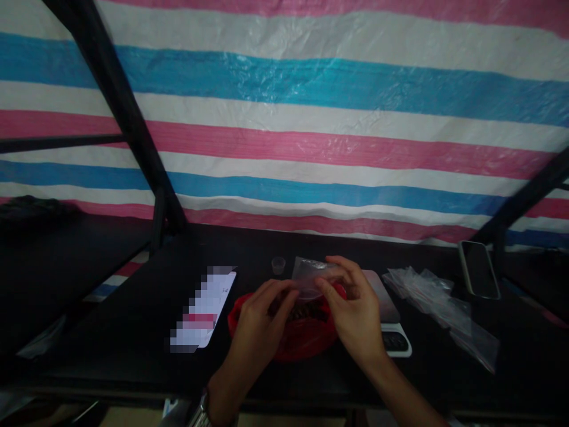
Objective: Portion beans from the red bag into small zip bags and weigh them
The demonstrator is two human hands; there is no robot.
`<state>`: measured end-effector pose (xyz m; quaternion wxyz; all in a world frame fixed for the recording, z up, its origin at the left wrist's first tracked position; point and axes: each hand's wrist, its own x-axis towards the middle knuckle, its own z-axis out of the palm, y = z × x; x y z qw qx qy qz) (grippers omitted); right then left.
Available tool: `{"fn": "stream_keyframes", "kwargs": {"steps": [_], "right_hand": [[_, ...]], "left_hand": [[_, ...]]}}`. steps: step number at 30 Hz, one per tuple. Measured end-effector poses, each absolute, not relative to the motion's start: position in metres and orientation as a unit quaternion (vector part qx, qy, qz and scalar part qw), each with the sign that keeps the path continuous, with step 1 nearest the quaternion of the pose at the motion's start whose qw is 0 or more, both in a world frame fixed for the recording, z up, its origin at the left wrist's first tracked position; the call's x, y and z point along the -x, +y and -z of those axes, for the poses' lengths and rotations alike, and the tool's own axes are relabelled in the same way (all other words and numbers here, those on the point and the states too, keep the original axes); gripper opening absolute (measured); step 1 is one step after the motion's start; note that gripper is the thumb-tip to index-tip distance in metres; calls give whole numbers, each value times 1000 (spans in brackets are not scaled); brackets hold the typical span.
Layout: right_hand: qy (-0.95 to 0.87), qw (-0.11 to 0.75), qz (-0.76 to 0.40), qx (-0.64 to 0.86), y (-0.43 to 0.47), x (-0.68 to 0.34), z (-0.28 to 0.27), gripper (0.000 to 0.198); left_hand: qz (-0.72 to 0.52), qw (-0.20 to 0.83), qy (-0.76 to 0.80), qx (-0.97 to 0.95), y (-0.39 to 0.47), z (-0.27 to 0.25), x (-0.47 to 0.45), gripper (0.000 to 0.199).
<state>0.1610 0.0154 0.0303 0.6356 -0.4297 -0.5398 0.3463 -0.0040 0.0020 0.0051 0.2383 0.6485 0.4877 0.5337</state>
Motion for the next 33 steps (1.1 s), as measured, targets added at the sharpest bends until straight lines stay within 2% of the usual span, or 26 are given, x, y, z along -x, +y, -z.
{"fn": "stream_keyframes", "kwargs": {"steps": [4, 9, 14, 20, 26, 30, 33], "right_hand": [[-540, 639, -329, 437, 17, -161, -26, 34], [-563, 593, -383, 431, 21, -160, -19, 49], [-542, 602, -406, 423, 21, -159, -17, 45], [-554, 600, -392, 423, 17, -160, -14, 59], [-605, 585, -310, 442, 17, -160, -7, 68], [-638, 597, -202, 443, 15, -164, -10, 66], [-753, 522, -97, 388, 12, -170, -13, 57]], "left_hand": [[-524, 237, 484, -659, 3, -7, 4, 15], [-531, 227, 520, -630, 2, -10, 4, 19], [-545, 221, 536, -605, 0, -12, 0, 19], [-573, 312, 515, -556, 2, -5, -10, 22], [-594, 335, 507, -527, 3, 6, -13, 35], [-628, 336, 508, -484, 3, 3, -11, 37], [-646, 355, 491, -464, 1, -2, -10, 45]]}}
